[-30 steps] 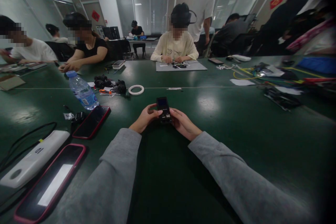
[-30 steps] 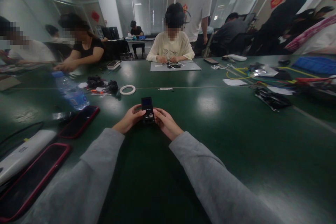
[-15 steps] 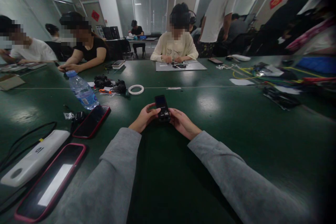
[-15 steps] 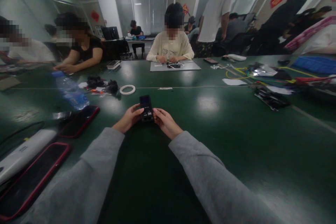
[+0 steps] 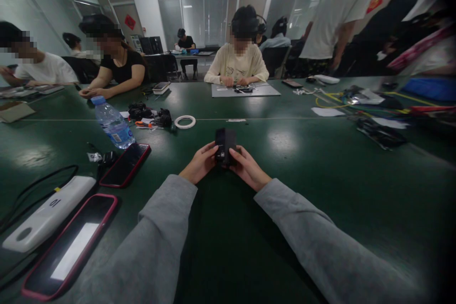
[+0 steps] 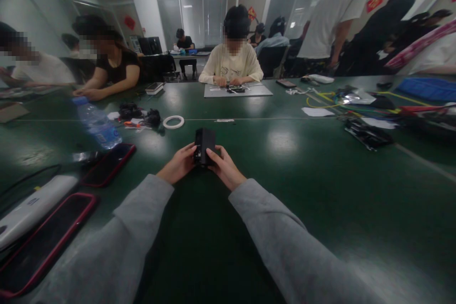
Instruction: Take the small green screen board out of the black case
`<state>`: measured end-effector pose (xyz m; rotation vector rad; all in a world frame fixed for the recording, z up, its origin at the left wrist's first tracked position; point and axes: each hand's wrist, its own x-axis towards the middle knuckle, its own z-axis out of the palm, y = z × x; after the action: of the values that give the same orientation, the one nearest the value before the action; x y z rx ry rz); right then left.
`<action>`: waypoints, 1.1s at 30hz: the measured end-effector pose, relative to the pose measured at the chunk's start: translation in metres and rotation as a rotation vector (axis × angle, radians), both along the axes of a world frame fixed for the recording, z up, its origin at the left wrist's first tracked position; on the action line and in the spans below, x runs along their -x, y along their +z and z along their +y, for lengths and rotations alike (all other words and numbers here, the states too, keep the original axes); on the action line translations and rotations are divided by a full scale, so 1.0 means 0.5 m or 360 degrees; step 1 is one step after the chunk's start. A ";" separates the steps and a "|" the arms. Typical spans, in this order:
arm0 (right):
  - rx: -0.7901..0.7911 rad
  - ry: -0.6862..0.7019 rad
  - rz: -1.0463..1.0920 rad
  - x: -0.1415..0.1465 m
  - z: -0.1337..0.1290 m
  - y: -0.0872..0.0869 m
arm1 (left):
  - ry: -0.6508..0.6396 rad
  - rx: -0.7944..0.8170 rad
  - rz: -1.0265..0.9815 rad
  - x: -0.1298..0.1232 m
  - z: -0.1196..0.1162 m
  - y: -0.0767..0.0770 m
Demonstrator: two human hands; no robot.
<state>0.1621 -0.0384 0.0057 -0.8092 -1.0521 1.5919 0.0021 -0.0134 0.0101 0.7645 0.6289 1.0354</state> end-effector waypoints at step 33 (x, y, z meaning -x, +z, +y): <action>-0.0076 -0.0078 -0.0209 0.020 -0.015 -0.013 | -0.0046 0.0182 -0.0384 -0.019 -0.030 0.025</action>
<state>0.1522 -0.0461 -0.0009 -0.9099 -1.1505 1.4831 0.0115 -0.0285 0.0225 0.5374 0.4640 1.0373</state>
